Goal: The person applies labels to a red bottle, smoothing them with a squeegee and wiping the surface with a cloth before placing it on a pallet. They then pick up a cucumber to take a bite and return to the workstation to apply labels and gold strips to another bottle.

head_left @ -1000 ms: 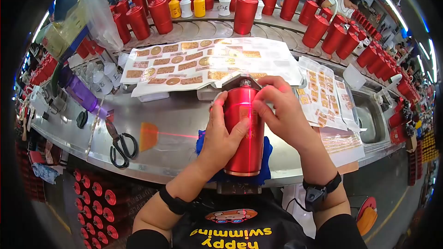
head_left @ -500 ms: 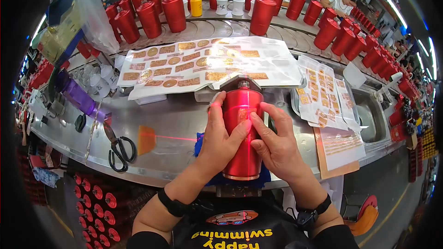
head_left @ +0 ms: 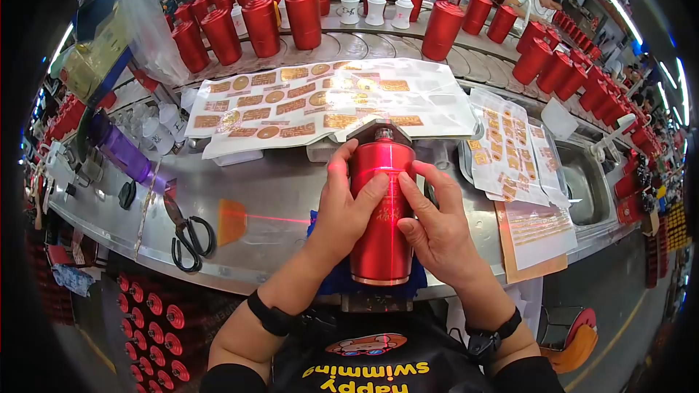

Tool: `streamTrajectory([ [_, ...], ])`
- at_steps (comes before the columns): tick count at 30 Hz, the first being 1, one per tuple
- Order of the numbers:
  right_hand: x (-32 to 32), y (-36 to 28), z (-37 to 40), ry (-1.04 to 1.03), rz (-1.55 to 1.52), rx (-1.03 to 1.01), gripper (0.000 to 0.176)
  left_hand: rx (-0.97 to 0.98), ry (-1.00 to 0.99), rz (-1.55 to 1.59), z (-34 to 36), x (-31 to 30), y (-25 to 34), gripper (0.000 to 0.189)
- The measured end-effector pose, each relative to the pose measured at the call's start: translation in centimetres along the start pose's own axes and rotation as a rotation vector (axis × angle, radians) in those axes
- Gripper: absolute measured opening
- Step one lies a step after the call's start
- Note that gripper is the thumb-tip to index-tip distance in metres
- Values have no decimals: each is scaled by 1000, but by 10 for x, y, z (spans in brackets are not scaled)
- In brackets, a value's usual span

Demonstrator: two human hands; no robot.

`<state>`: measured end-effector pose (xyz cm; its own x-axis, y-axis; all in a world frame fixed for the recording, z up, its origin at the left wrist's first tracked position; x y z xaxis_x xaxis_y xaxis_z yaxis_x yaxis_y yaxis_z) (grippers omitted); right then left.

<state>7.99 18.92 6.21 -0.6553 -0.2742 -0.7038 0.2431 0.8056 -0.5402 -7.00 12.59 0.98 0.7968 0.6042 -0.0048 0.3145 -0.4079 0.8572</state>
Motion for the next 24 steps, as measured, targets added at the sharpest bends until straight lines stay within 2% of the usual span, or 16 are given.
streamTrajectory([
  [4,-1,1,-2,4,26,13,50,-159,36,219,-7,0,0,64],
  [7,-1,3,-1,6,-3,39,49,-169,83,333,-6,-2,0,69],
  [13,0,7,6,-6,-24,75,50,12,-113,-52,11,1,14,88],
  [14,1,8,7,-11,-35,77,50,-34,-114,43,11,2,15,90],
  [24,5,6,11,-11,-65,75,51,-140,-35,249,9,1,10,84],
])
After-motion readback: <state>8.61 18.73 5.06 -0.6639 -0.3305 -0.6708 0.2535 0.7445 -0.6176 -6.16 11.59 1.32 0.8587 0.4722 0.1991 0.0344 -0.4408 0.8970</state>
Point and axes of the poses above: each hand's wrist, its own z-axis away from the middle knuckle, its own x-axis out of the palm, y = z × x, the point moved 5 cm from there along -z, towards the middle knuckle, and after that the axes turned 15 degrees about x, right-handed, at the moved point
